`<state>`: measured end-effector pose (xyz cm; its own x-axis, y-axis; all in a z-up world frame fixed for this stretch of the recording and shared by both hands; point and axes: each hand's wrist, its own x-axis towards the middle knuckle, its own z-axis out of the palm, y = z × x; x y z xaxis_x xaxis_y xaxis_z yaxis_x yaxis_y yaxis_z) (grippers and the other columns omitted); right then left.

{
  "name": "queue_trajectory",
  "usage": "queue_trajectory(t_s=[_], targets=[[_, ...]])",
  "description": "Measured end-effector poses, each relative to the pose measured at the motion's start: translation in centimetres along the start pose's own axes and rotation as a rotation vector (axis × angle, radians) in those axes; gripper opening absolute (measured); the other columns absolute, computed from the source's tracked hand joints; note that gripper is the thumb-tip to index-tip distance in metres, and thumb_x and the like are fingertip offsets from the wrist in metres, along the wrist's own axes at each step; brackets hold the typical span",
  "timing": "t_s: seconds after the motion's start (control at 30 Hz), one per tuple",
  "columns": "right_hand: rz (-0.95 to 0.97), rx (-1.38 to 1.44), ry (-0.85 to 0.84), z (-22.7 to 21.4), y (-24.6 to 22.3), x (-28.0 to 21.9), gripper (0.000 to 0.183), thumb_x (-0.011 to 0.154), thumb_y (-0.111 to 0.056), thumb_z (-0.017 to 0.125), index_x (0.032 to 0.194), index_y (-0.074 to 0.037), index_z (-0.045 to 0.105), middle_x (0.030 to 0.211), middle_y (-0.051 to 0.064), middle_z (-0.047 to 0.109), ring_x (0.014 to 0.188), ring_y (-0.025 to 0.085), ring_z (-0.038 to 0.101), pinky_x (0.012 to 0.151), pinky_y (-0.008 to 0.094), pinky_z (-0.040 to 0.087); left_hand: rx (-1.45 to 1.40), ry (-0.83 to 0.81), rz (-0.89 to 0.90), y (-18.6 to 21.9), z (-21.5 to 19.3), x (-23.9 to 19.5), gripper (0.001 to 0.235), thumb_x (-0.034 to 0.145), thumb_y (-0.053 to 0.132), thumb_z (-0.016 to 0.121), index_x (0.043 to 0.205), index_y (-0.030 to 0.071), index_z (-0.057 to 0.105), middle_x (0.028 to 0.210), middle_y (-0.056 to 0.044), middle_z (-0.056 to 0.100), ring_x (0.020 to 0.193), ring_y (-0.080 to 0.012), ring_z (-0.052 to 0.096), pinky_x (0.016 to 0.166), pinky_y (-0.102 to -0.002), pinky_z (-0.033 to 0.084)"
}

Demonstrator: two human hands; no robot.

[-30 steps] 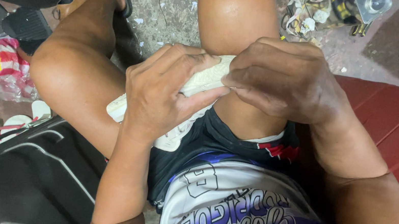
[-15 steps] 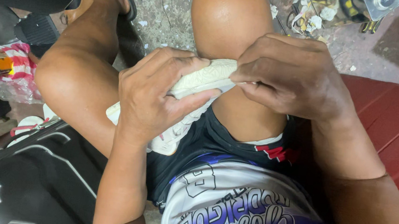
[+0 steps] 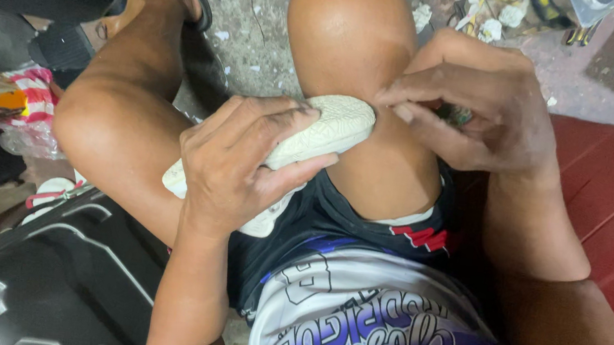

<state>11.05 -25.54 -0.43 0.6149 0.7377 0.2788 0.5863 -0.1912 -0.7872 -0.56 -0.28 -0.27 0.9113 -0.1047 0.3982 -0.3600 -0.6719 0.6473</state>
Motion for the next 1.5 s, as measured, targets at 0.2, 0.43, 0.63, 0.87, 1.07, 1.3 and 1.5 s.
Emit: queue_trajectory(t_s=[0.2,0.43,0.63,0.87,1.07,1.3,1.5], targets=[[0.034,0.045,-0.058,1.4,0.1,-0.6,0.016,0.095,-0.006,0.08,0.11,-0.008,0.073,0.105,0.007,0.067,0.084,0.012,0.069,0.069,0.022,0.054,-0.017,0.006,0.017,0.1,0.3,-0.1,0.045,0.082,0.025,0.097,0.112,0.006,0.069,0.109,-0.007,0.071,0.093,-0.0227,0.071,0.08,-0.033,0.058],[0.077,0.099,-0.028,3.4,-0.4,-0.1,0.03,0.085,-0.016,0.09,0.105,-0.007,0.07,0.102,0.006,0.064,0.066,0.007,0.056,0.057,0.023,0.044,0.005,-0.007,0.002,0.1,0.3,0.0,0.044,0.082,0.025,0.097,0.111,0.008,0.069,0.109,-0.005,0.072,0.093,-0.0222,0.07,0.078,-0.032,0.057],[0.032,-0.022,0.015,4.5,0.1,0.4,0.037,0.083,-0.023,0.096,0.093,-0.007,0.065,0.093,0.004,0.064,0.056,0.008,0.052,0.052,0.027,0.038,0.009,-0.016,-0.008,0.1,0.2,0.1,0.043,0.082,0.026,0.097,0.109,0.008,0.069,0.107,-0.006,0.072,0.092,-0.022,0.07,0.078,-0.032,0.057],[-0.067,-0.047,-0.137,1.9,0.0,1.1,0.03,0.09,-0.026,0.086,0.105,-0.008,0.067,0.101,0.003,0.066,0.068,0.012,0.062,0.059,0.026,0.047,0.016,-0.012,-0.002,0.2,0.1,0.2,0.043,0.082,0.027,0.096,0.109,0.007,0.07,0.107,-0.006,0.072,0.093,-0.0226,0.07,0.08,-0.033,0.057],[-0.109,-0.256,-0.122,2.8,-1.5,2.0,0.04,0.084,-0.04,0.089,0.097,-0.008,0.068,0.086,0.002,0.059,0.064,0.018,0.061,0.055,0.032,0.045,-0.003,-0.032,-0.007,0.0,0.2,0.1,0.042,0.08,0.025,0.094,0.111,0.008,0.071,0.108,-0.006,0.072,0.094,-0.0234,0.07,0.079,-0.035,0.057],[-0.22,-0.398,-0.216,1.3,-2.8,2.9,0.031,0.095,-0.035,0.081,0.099,-0.008,0.068,0.09,0.003,0.055,0.075,0.021,0.064,0.058,0.037,0.047,0.005,-0.032,-0.014,-0.1,0.1,0.0,0.041,0.082,0.026,0.095,0.11,0.008,0.071,0.109,-0.005,0.071,0.096,-0.0224,0.07,0.078,-0.033,0.058],[-0.291,-0.388,-0.246,0.5,-3.4,3.6,0.029,0.095,-0.027,0.073,0.112,-0.005,0.07,0.097,0.006,0.056,0.081,0.023,0.065,0.063,0.036,0.05,-0.002,-0.02,-0.01,-0.2,0.1,0.0,0.041,0.081,0.027,0.094,0.11,0.008,0.071,0.108,-0.005,0.071,0.095,-0.0227,0.07,0.081,-0.034,0.057]])
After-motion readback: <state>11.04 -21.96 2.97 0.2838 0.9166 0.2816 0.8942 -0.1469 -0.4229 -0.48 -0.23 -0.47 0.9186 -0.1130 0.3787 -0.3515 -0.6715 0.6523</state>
